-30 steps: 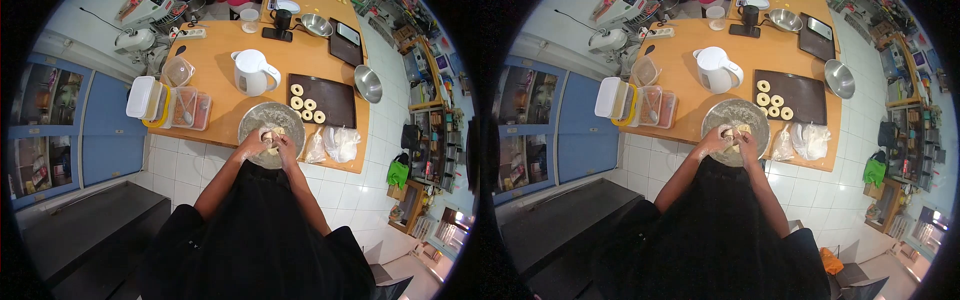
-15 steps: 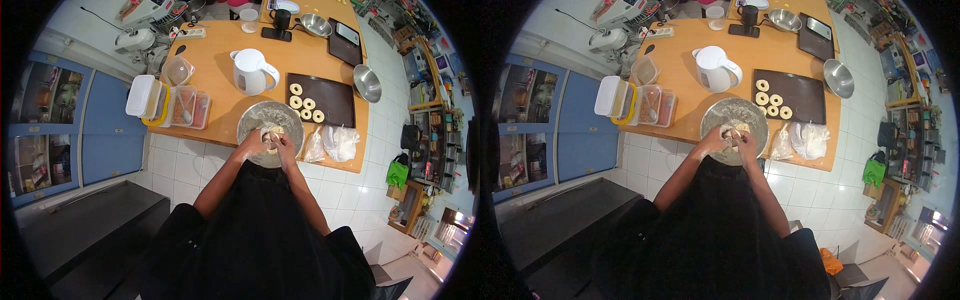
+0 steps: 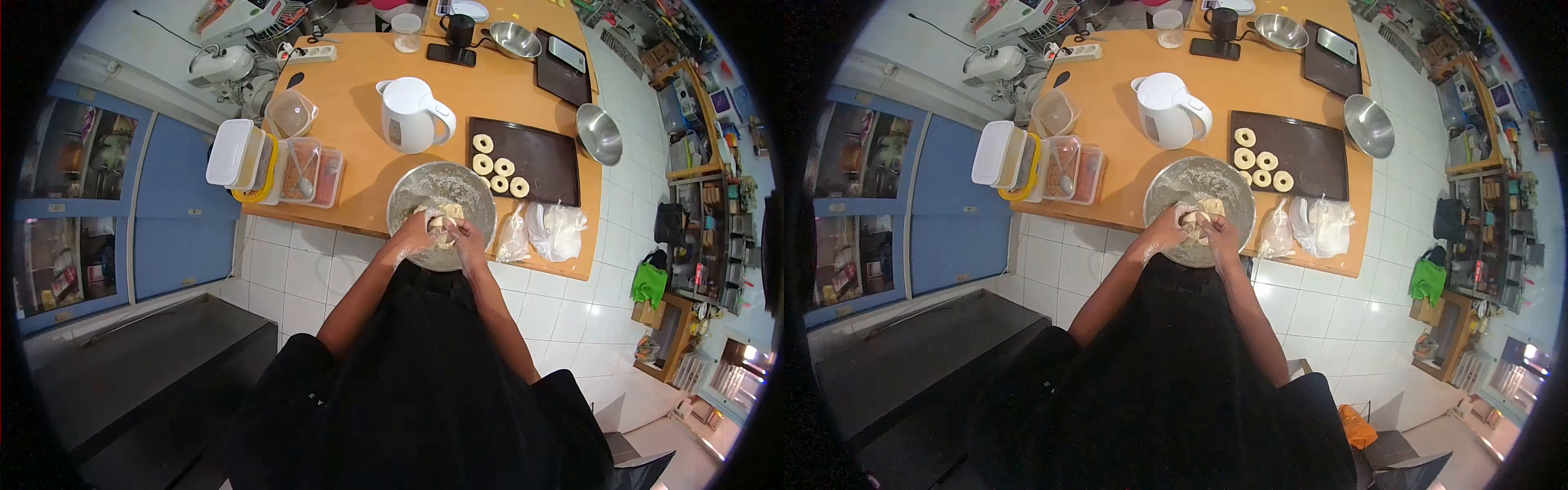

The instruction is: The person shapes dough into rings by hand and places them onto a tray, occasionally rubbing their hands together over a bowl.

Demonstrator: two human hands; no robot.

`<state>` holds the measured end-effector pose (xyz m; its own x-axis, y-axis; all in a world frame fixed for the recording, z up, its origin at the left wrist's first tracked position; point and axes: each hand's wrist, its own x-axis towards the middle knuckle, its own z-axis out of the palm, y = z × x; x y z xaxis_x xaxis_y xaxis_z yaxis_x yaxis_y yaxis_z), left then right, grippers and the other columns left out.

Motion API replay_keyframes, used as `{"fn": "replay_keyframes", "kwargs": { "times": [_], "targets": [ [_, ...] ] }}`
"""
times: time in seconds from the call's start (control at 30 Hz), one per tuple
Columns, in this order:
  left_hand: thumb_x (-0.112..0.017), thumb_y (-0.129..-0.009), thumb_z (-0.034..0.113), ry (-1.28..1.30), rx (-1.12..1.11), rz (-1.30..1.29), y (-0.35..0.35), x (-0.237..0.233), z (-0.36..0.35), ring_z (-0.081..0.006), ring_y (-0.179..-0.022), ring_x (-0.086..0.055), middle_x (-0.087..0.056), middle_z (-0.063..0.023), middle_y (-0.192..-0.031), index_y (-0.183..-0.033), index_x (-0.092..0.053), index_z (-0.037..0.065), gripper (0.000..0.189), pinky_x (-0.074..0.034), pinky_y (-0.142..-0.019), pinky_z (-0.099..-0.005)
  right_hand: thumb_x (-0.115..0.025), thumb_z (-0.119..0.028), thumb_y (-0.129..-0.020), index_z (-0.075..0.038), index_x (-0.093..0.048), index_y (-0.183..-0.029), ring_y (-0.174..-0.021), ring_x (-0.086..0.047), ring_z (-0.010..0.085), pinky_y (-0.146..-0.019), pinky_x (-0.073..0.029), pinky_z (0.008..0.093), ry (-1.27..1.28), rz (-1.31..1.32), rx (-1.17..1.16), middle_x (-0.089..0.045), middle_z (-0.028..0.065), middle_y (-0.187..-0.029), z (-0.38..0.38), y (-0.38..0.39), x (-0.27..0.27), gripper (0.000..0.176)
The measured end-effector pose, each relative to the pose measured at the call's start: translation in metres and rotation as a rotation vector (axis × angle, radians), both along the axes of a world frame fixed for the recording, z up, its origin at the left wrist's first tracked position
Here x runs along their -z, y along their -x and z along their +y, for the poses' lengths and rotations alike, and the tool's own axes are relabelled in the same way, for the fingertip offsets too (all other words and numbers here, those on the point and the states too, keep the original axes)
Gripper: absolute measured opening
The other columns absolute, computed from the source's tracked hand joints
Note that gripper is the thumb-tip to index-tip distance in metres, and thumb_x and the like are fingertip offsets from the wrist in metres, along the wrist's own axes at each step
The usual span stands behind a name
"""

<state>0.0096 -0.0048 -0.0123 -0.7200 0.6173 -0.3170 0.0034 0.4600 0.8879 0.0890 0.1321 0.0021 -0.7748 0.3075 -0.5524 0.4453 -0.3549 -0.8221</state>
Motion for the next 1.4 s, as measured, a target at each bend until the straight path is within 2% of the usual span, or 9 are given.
{"fn": "replay_keyframes", "kwargs": {
  "times": [0.17, 0.27, 0.37, 0.47, 0.57, 0.67, 1.07, 1.27, 1.4],
  "targets": [
    [-0.061, -0.081, 0.007, -0.028, -0.02, -0.071, 0.002, -0.013, -0.001, -0.0162, -0.09, -0.059, -0.064, -0.0135, -0.103, -0.117, -0.056, -0.004, 0.038, -0.047, -0.079, -0.03, -0.068, -0.023, -0.087, -0.004, -0.065, -0.1, -0.074, -0.057, 0.0076, -0.068, -0.045, 0.0227, 0.136, -0.026, 0.058, -0.065, 0.0008, -0.086, 0.004, -0.003, 0.02, 0.023],
    [-0.062, -0.081, 0.007, -0.053, -0.052, -0.284, 0.002, -0.012, -0.002, -0.0153, -0.089, -0.059, -0.064, -0.0135, -0.102, -0.117, -0.055, -0.004, 0.038, -0.048, -0.078, -0.0295, -0.068, -0.024, -0.087, -0.005, -0.065, -0.098, -0.073, -0.056, 0.0069, -0.067, -0.044, 0.0223, 0.107, -0.019, 0.067, -0.065, 0.0005, -0.086, -0.001, -0.004, 0.007, 0.022],
    [-0.063, -0.081, 0.009, -0.025, -0.035, -0.165, -0.001, -0.029, 0.0, -0.0161, -0.089, -0.059, -0.065, -0.0135, -0.1, -0.116, -0.056, -0.004, 0.038, -0.048, -0.078, -0.0304, -0.067, -0.025, -0.087, -0.004, -0.065, -0.098, -0.074, -0.056, 0.0067, -0.068, -0.044, 0.0219, 0.0, 0.049, 0.053, -0.065, 0.0004, -0.085, -0.005, -0.003, 0.003, 0.024],
    [-0.065, -0.08, 0.011, 0.039, 0.001, 0.01, -0.002, -0.006, 0.002, -0.0189, -0.089, -0.061, -0.065, -0.0157, -0.1, -0.113, -0.057, -0.003, 0.037, -0.048, -0.079, -0.0322, -0.068, -0.027, -0.087, -0.002, -0.066, -0.098, -0.075, -0.057, 0.0072, -0.069, -0.044, 0.0222, -0.167, 0.115, 0.02, -0.065, 0.0008, -0.084, -0.007, -0.004, 0.008, 0.027],
    [-0.067, -0.079, 0.014, 0.125, -0.03, 0.014, -0.003, -0.012, 0.006, -0.0225, -0.089, -0.062, -0.065, -0.018, -0.1, -0.11, -0.059, -0.003, 0.036, -0.048, -0.079, -0.034, -0.069, -0.026, -0.086, -0.001, -0.066, -0.098, -0.076, -0.057, 0.0078, -0.07, -0.044, 0.0229, -0.168, 0.081, 0.015, -0.065, 0.0016, -0.084, -0.005, -0.005, 0.008, 0.028],
    [-0.072, -0.071, 0.021, 0.043, -0.105, 0.092, -0.001, 0.007, 0.008, -0.0386, -0.091, -0.063, -0.065, -0.0243, -0.092, -0.104, -0.063, -0.001, 0.041, -0.05, -0.077, -0.0401, -0.069, -0.026, -0.086, 0.0, -0.066, -0.098, -0.076, -0.057, 0.0084, -0.072, -0.045, 0.0235, -0.092, 0.082, 0.031, -0.066, 0.0023, -0.084, -0.003, -0.004, 0.009, 0.028],
    [-0.071, -0.072, 0.013, 0.059, 0.007, -0.008, -0.001, -0.034, 0.02, -0.0302, -0.095, -0.065, -0.066, -0.0204, -0.101, -0.11, -0.059, -0.003, 0.042, -0.049, -0.082, -0.0364, -0.067, -0.025, -0.088, 0.001, -0.066, -0.095, -0.078, -0.06, 0.0098, -0.072, -0.047, 0.0246, -0.193, 0.083, 0.025, -0.067, 0.005, -0.083, 0.003, -0.006, 0.002, 0.027],
    [-0.072, -0.07, 0.012, 0.076, -0.037, -0.032, 0.007, -0.002, 0.016, -0.0314, -0.094, -0.065, -0.066, -0.0208, -0.1, -0.115, -0.055, 0.0, 0.05, -0.05, -0.082, -0.0368, -0.068, -0.026, -0.087, 0.0, -0.066, -0.095, -0.078, -0.06, 0.0095, -0.073, -0.046, 0.0245, -0.121, 0.072, 0.041, -0.067, 0.0045, -0.084, 0.006, -0.005, 0.021, 0.028],
    [-0.067, -0.077, 0.012, 0.099, 0.034, 0.051, 0.004, -0.009, 0.012, -0.0197, -0.087, -0.062, -0.066, -0.0165, -0.097, -0.109, -0.06, -0.001, 0.035, -0.048, -0.078, -0.033, -0.066, -0.026, -0.088, -0.001, -0.065, -0.096, -0.078, -0.059, 0.009, -0.071, -0.046, 0.024, -0.081, 0.012, -0.066, -0.066, 0.0035, -0.085, 0.007, -0.002, 0.009, 0.026]
  ]
}}
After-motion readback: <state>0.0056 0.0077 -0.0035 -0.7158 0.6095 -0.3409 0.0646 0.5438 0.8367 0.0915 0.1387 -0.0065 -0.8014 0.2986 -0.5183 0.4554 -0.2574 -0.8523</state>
